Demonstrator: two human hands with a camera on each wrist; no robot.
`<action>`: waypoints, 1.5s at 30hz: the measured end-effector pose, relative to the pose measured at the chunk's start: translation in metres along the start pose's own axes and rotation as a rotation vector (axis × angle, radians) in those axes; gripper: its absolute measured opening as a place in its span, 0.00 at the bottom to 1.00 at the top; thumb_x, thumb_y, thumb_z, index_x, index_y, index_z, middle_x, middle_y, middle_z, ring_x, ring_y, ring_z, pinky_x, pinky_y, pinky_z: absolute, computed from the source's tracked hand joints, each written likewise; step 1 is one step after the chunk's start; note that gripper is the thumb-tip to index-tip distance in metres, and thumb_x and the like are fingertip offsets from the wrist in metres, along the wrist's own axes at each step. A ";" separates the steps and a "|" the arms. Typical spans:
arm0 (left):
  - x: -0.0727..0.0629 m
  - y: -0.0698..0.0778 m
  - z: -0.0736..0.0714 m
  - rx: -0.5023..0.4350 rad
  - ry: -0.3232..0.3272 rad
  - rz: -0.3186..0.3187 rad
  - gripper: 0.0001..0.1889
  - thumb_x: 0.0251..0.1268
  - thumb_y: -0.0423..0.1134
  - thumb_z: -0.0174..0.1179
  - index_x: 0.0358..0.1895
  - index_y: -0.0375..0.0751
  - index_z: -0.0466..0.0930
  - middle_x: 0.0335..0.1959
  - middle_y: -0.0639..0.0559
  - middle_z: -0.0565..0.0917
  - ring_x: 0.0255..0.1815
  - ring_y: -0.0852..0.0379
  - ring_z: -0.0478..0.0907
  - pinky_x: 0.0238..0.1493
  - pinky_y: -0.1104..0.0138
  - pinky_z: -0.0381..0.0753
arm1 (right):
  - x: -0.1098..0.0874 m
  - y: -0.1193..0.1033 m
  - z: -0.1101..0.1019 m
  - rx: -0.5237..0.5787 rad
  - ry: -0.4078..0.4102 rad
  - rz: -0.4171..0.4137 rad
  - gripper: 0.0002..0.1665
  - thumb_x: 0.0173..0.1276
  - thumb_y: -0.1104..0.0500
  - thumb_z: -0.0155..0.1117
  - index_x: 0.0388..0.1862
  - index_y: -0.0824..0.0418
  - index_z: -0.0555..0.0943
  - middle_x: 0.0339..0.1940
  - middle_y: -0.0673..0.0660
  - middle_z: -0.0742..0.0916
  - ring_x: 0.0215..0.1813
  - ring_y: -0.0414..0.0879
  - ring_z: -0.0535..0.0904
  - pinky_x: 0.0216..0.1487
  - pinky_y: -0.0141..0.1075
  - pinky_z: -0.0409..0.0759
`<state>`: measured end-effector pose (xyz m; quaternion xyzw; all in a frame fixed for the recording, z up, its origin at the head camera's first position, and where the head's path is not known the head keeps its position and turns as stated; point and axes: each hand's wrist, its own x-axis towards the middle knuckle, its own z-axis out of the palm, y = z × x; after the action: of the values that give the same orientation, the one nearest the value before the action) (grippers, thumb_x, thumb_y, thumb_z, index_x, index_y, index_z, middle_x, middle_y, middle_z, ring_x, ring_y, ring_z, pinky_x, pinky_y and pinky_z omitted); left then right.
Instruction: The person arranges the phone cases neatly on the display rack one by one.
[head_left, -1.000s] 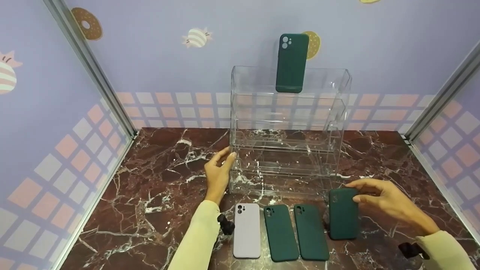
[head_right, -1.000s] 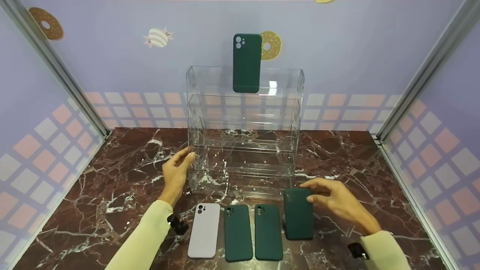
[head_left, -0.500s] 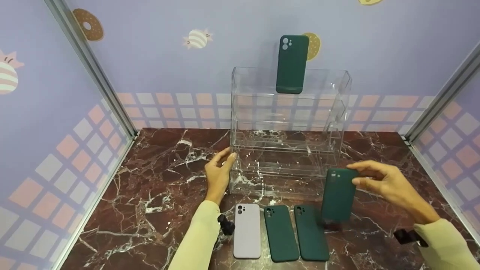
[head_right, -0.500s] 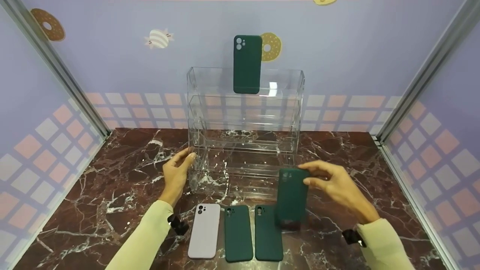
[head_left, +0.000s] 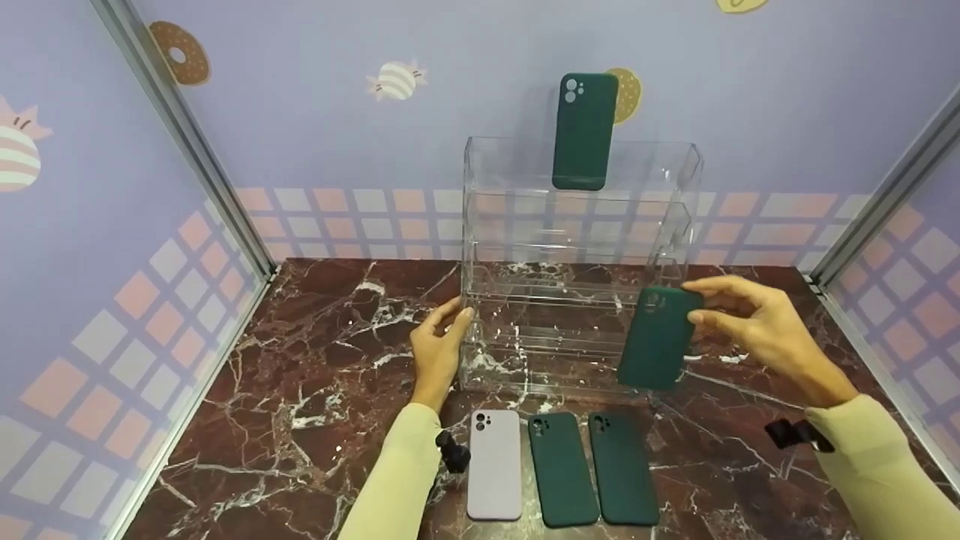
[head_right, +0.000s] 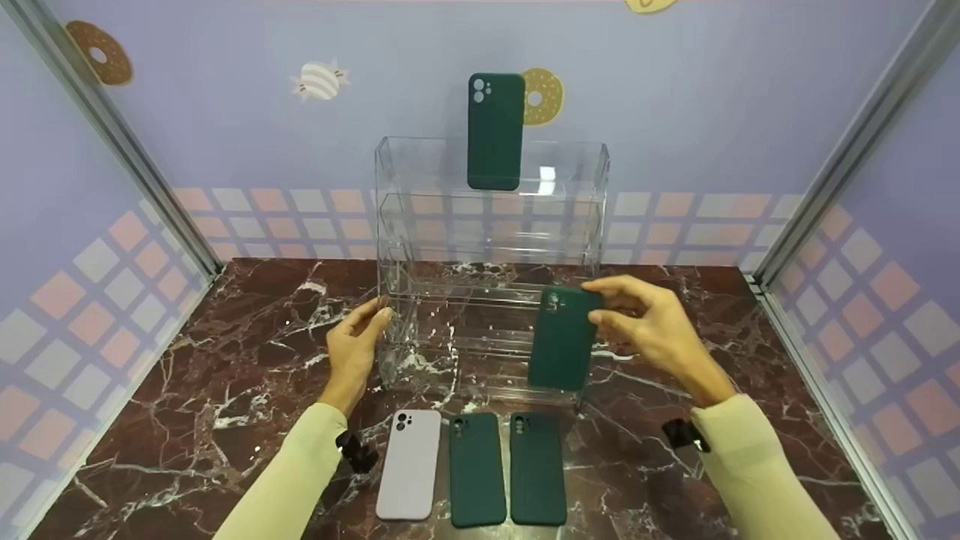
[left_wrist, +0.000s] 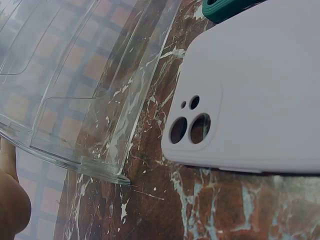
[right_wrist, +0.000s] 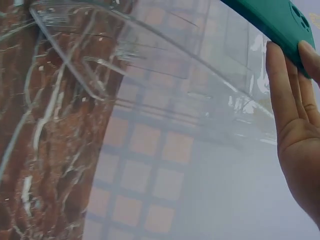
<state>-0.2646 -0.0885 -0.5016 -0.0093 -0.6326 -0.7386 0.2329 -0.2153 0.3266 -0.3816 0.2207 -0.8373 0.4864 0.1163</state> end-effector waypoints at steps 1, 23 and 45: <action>0.000 0.000 0.000 0.001 -0.001 0.002 0.16 0.67 0.28 0.72 0.56 0.26 0.87 0.51 0.31 0.88 0.44 0.58 0.87 0.47 0.70 0.85 | 0.004 -0.002 0.000 0.003 0.012 0.003 0.24 0.68 0.75 0.72 0.63 0.67 0.85 0.41 0.58 0.91 0.35 0.44 0.90 0.29 0.33 0.86; 0.000 0.000 0.000 0.010 0.013 -0.022 0.18 0.67 0.28 0.72 0.57 0.23 0.85 0.48 0.38 0.90 0.46 0.55 0.87 0.49 0.70 0.85 | 0.100 -0.061 -0.005 0.207 0.138 -0.082 0.23 0.66 0.80 0.69 0.60 0.71 0.84 0.44 0.59 0.92 0.38 0.45 0.90 0.46 0.35 0.88; -0.003 -0.001 0.000 0.031 0.025 -0.002 0.16 0.67 0.29 0.73 0.55 0.28 0.88 0.47 0.39 0.90 0.44 0.52 0.87 0.44 0.71 0.84 | 0.182 -0.092 0.003 0.133 0.166 -0.092 0.22 0.68 0.77 0.71 0.59 0.64 0.88 0.46 0.61 0.90 0.42 0.45 0.90 0.47 0.33 0.88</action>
<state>-0.2624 -0.0875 -0.5034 0.0041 -0.6409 -0.7292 0.2399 -0.3300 0.2382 -0.2386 0.2249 -0.7797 0.5517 0.1926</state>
